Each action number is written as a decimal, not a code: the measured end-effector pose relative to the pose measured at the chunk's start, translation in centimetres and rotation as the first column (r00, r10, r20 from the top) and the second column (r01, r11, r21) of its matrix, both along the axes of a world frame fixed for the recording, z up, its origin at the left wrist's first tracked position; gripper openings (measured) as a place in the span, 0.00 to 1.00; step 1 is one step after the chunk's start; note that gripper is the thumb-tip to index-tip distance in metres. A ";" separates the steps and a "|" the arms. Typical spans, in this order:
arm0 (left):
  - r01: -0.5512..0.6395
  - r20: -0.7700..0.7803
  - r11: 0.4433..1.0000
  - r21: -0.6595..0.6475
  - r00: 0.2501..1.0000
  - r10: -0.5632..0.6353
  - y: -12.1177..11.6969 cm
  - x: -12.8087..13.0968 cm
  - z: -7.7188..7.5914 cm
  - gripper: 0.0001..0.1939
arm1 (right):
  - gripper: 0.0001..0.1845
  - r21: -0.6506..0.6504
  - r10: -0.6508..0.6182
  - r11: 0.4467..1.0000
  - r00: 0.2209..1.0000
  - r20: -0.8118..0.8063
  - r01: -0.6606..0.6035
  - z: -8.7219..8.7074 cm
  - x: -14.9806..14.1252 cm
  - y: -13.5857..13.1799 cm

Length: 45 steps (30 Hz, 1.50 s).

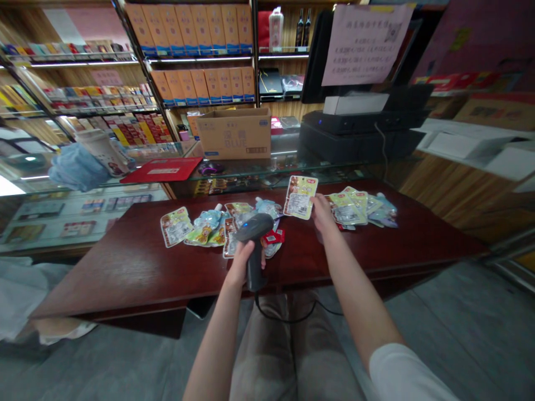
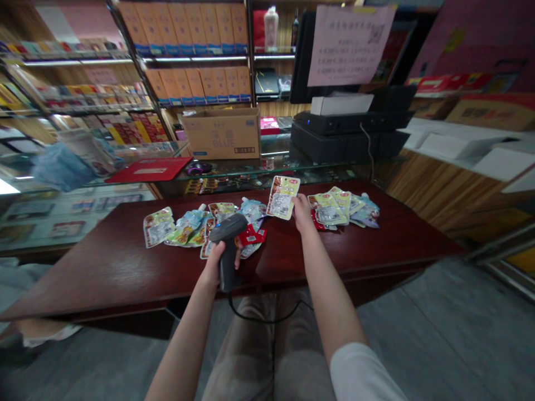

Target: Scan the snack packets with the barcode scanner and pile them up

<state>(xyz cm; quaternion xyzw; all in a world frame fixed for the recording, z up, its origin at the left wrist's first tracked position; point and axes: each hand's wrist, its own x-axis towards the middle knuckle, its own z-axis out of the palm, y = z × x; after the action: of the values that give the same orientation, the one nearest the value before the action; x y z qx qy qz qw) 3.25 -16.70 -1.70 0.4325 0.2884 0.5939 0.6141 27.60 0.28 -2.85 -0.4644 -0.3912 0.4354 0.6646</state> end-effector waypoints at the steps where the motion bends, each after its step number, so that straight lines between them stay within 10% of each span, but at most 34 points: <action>1: 0.025 -0.009 1.000 -0.009 1.000 -0.025 -0.1 0.0 0.0 0.24 | 0.15 0.004 0.007 1.000 1.000 0.022 -0.007 0.0 0.0 0.0; 18: 0.198 -0.186 0.976 -0.090 0.959 -0.212 0.2 0.1 -0.4 0.30 | 0.16 0.104 0.071 0.992 0.996 0.046 -0.075 -0.4 -0.5 -0.4; 36: 0.094 0.055 0.996 0.005 0.994 -0.094 0.3 -0.1 -0.2 0.30 | 0.14 0.036 -0.047 0.998 0.985 0.168 0.042 0.0 -0.4 0.2; 45: 0.048 0.136 0.999 0.018 0.989 -0.050 0.4 -0.4 0.0 0.25 | 0.23 0.183 -0.358 0.933 0.740 0.570 0.310 0.3 9.1 -0.4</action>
<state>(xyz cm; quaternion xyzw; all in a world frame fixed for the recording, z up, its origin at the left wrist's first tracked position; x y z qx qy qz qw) 2.80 -16.29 -1.74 0.4025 0.2307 0.6087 0.6437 36.72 -0.13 -2.56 -0.6137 -0.5061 0.1264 0.5927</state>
